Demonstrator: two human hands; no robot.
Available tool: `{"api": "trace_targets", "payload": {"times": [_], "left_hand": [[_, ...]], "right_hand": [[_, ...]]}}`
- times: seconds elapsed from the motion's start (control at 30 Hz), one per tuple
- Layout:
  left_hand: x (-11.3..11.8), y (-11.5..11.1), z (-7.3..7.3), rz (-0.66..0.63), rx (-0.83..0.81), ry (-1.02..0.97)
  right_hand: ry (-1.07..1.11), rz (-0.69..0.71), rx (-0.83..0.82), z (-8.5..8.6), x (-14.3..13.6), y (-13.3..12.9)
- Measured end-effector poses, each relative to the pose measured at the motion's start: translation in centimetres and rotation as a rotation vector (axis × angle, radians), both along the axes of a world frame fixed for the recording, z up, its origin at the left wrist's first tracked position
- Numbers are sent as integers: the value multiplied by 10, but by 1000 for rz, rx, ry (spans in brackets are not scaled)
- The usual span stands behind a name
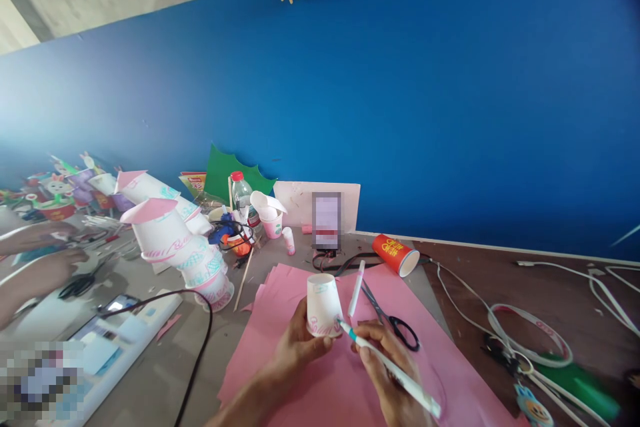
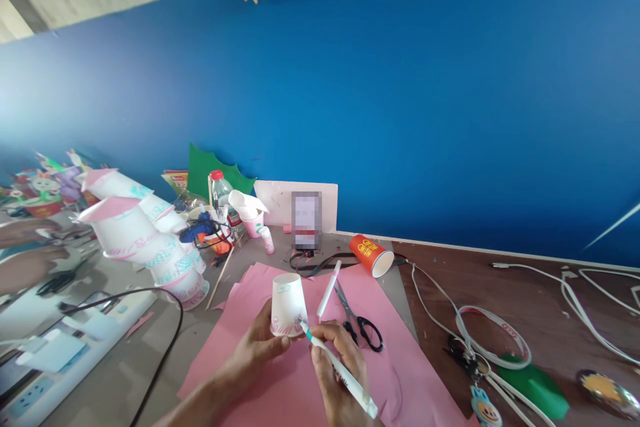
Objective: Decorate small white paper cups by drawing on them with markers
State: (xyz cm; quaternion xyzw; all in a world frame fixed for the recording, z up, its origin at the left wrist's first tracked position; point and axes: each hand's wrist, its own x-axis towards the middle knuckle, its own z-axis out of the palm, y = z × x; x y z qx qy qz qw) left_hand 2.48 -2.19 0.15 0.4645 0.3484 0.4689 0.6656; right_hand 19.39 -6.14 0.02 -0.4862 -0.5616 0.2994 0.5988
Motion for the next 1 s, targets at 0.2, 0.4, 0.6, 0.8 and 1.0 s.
{"api": "trace_targets", "payload": {"times": [0.2,0.4,0.6,0.8,1.0], "left_hand": [[1,1,2,18,1,-11],[-1,0,1,6,-2,29],[-1,2,-2,-9,-4,4],[-1,2,-2,-4,12,31],[-2,1,1,-4,15,33]], "right_hand": [[5,9,-7,-2,0,-2],[8,-4,-21,-3,4,2],[26,4,-22,-7,-2,-1],[50,-6,-29,-9,-3,-1],[48,16,-24,-8,0,2]]}}
